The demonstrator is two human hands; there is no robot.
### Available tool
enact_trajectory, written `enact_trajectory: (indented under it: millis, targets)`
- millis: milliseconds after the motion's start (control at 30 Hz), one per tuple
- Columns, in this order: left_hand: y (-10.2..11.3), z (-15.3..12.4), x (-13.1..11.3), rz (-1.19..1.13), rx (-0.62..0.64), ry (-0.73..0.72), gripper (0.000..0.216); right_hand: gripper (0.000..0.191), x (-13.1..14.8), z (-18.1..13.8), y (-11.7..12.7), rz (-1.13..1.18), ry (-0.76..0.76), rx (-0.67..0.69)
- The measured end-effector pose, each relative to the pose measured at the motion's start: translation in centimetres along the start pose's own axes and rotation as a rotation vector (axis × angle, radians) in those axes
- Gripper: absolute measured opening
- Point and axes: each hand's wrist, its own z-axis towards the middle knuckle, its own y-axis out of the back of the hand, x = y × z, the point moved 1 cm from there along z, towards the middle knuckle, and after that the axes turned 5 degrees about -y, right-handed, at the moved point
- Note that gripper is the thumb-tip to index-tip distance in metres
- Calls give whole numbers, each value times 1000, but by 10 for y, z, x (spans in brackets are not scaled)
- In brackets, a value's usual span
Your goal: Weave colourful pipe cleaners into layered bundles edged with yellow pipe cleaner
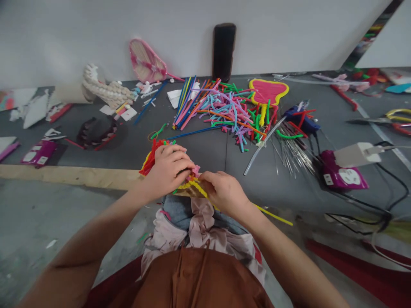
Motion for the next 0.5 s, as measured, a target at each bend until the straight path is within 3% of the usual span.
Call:
enact_trajectory:
  millis: [200,367,500]
  targets:
    - [0,-21,0,46,-84,15,16,20,4,6,-1,-20,7,54]
    - [5,-29,-9,158,-7,-23,18,18,6,6,-5,-23,1,15]
    - [5,-29,-9,114,21,-14,17,17,4,6,-12,-30,81,-44]
